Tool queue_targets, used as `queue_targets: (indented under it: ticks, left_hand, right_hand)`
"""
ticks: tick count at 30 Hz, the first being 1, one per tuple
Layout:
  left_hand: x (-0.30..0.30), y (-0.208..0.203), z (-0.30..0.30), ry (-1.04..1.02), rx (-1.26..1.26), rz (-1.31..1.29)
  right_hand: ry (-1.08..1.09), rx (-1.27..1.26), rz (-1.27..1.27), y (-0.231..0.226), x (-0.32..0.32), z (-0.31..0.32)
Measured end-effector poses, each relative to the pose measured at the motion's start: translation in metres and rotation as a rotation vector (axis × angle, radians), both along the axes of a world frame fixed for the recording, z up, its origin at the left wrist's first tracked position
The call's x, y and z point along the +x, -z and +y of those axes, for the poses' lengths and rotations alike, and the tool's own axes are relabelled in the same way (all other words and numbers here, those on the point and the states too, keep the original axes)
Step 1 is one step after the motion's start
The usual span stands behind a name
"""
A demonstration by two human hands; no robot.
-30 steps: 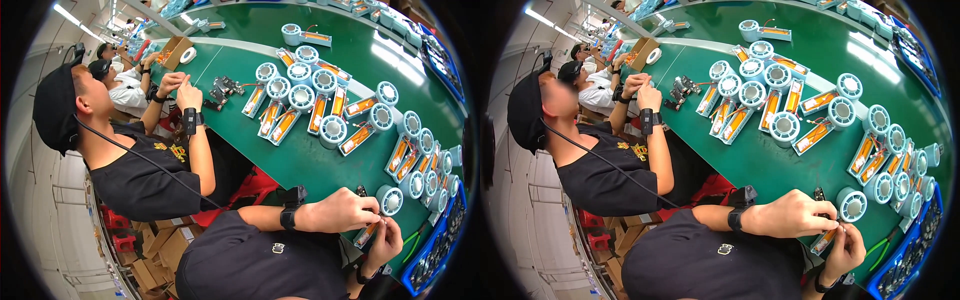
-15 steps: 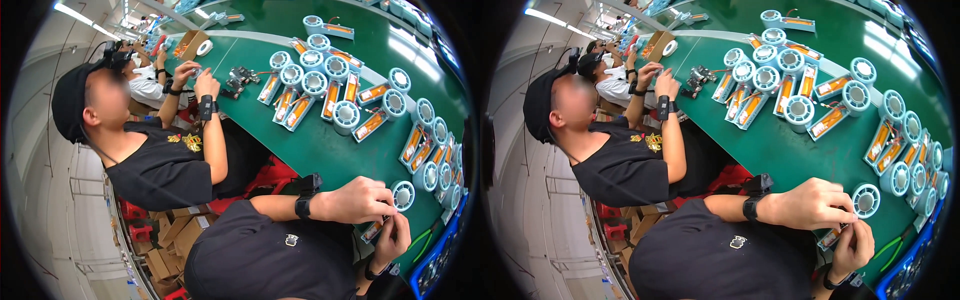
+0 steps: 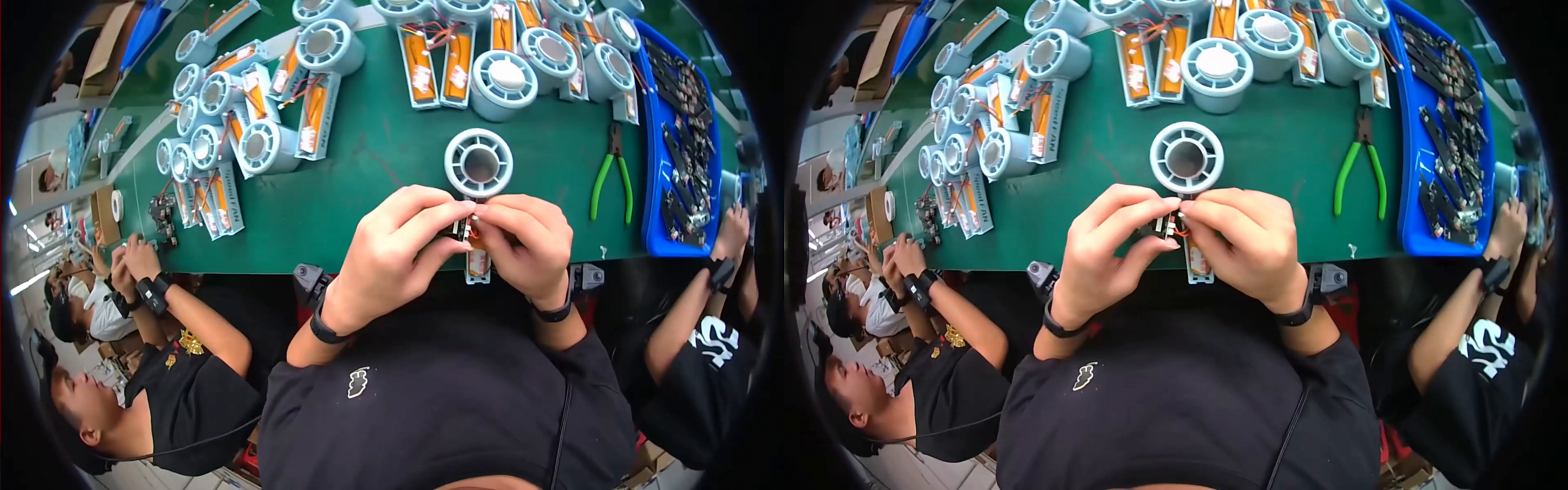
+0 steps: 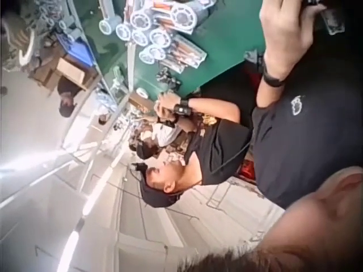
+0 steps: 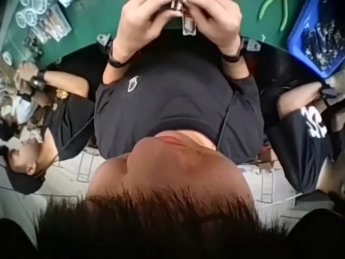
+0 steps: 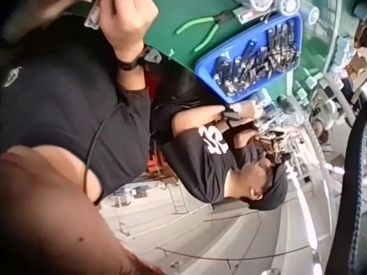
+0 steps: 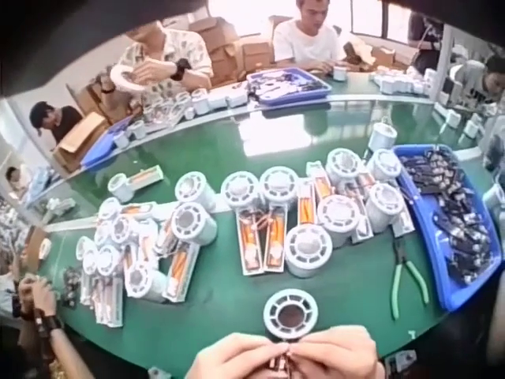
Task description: The person assembles handheld fans by connecting wires from a fan unit to a circuit board. They then press the circuit board into the fan housing and set the assembly aside on the table.
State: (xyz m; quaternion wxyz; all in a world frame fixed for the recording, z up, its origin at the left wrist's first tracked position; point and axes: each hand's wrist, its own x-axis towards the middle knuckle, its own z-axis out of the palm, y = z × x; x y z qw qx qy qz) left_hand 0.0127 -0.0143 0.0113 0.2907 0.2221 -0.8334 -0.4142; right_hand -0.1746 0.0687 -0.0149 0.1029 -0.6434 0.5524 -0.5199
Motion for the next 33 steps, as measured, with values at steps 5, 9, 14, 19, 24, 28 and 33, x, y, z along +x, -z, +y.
queue_targets:
  ticks: [5, 9, 14, 19, 24, 28, 33]
  left_hand:
    - [-0.004, -0.006, 0.004, 0.044, 0.096, -0.049]
    - [-0.004, -0.004, 0.003, 0.046, 0.133, -0.072]
    - [0.003, 0.000, 0.007, -0.062, 0.245, -0.061]
    - [0.002, 0.008, 0.012, -0.075, 0.181, 0.084]
    - [-0.007, 0.022, 0.017, -0.033, 0.150, 0.161]
    - [-0.007, 0.020, 0.014, 0.025, 0.232, 0.209]
    - [-0.017, 0.016, 0.012, 0.050, 0.347, 0.224]
  right_hand:
    - [-0.017, -0.042, 0.012, 0.005, -0.005, 0.008]
    - [-0.053, -0.085, 0.061, 0.010, -0.007, 0.008]
    - [-0.107, -0.047, 0.251, -0.003, -0.009, 0.004]
    - [-0.175, 0.004, 0.417, -0.012, -0.014, 0.004]
    - [-0.233, -0.056, 0.358, -0.011, -0.029, 0.005]
    - [-0.250, 0.028, 0.272, -0.012, -0.027, 0.002]
    - [-0.151, -0.053, 0.290, -0.006, -0.027, 0.004]
